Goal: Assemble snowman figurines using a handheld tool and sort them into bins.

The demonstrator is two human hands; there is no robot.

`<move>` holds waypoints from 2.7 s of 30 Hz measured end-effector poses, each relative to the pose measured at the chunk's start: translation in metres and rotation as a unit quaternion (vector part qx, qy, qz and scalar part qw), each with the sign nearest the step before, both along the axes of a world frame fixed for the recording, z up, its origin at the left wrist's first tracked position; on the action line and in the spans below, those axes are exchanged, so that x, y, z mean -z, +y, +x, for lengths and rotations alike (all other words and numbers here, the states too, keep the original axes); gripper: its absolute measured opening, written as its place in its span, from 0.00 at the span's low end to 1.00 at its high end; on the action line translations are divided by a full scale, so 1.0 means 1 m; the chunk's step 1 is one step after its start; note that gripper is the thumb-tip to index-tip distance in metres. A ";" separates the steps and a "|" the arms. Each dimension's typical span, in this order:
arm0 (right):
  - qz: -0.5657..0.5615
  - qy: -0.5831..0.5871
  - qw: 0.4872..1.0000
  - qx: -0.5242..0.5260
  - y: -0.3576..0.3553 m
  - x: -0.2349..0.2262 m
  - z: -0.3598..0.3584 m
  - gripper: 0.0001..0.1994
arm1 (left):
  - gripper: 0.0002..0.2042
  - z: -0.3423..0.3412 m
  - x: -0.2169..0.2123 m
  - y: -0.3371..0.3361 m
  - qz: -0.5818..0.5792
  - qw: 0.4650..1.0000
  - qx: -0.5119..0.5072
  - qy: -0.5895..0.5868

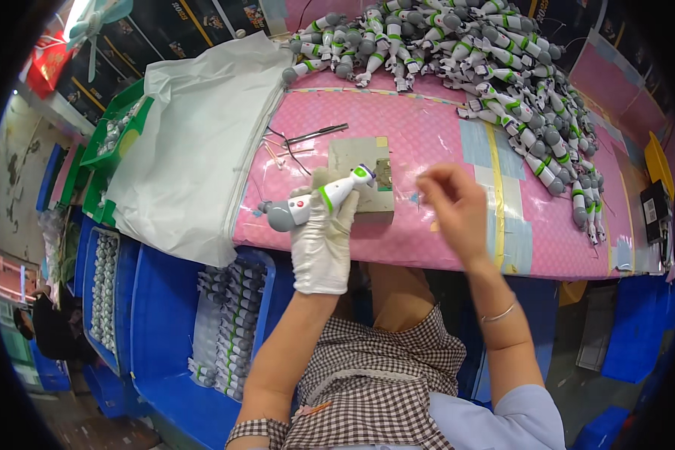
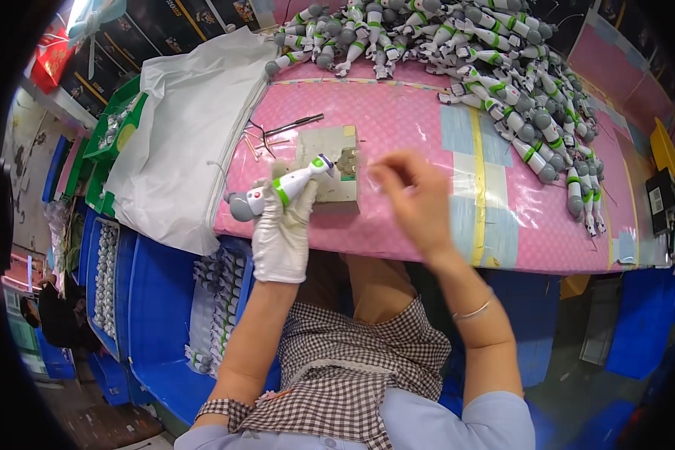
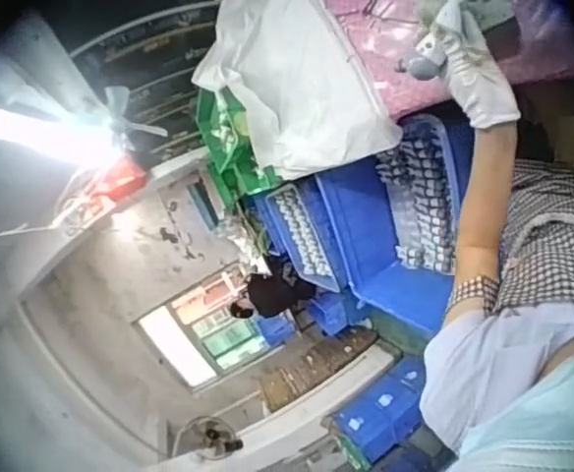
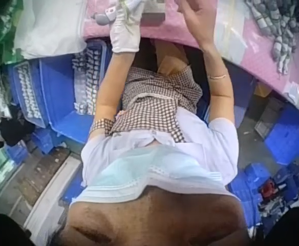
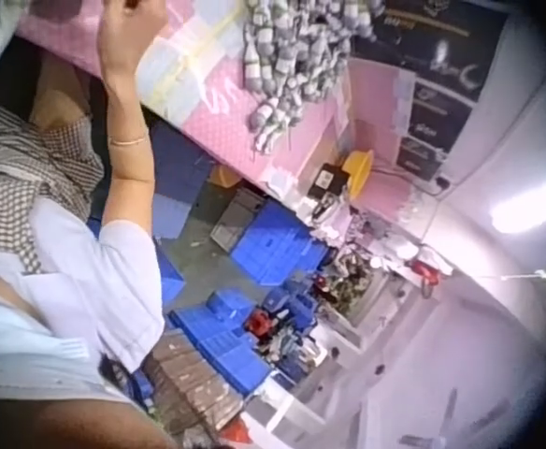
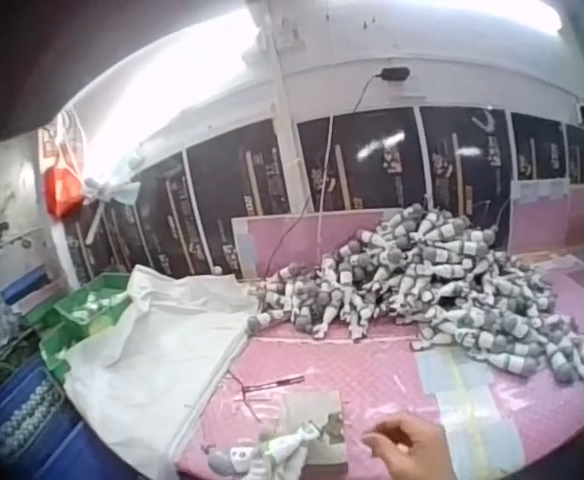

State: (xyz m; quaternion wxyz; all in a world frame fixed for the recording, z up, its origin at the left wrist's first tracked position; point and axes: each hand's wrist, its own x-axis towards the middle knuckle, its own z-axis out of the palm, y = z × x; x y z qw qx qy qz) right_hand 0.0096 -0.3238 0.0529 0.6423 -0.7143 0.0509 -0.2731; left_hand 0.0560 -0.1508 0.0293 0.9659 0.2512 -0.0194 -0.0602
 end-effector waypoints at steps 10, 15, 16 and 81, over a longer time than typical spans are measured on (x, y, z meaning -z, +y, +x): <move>-0.212 -0.148 0.965 0.037 0.063 0.023 0.023 0.07 | 0.13 0.002 0.003 -0.021 0.056 0.993 -0.046 0.089; -0.241 -0.162 0.956 0.037 0.069 0.020 0.021 0.05 | 0.17 0.004 0.007 -0.021 0.063 0.991 -0.047 0.110; -0.241 -0.161 0.956 0.036 0.069 0.020 0.021 0.05 | 0.21 0.004 0.008 -0.022 0.086 0.990 -0.058 0.095; -0.209 -0.149 0.965 0.060 0.069 0.019 0.024 0.03 | 0.07 -0.001 -0.002 -0.029 0.091 0.985 -0.104 0.100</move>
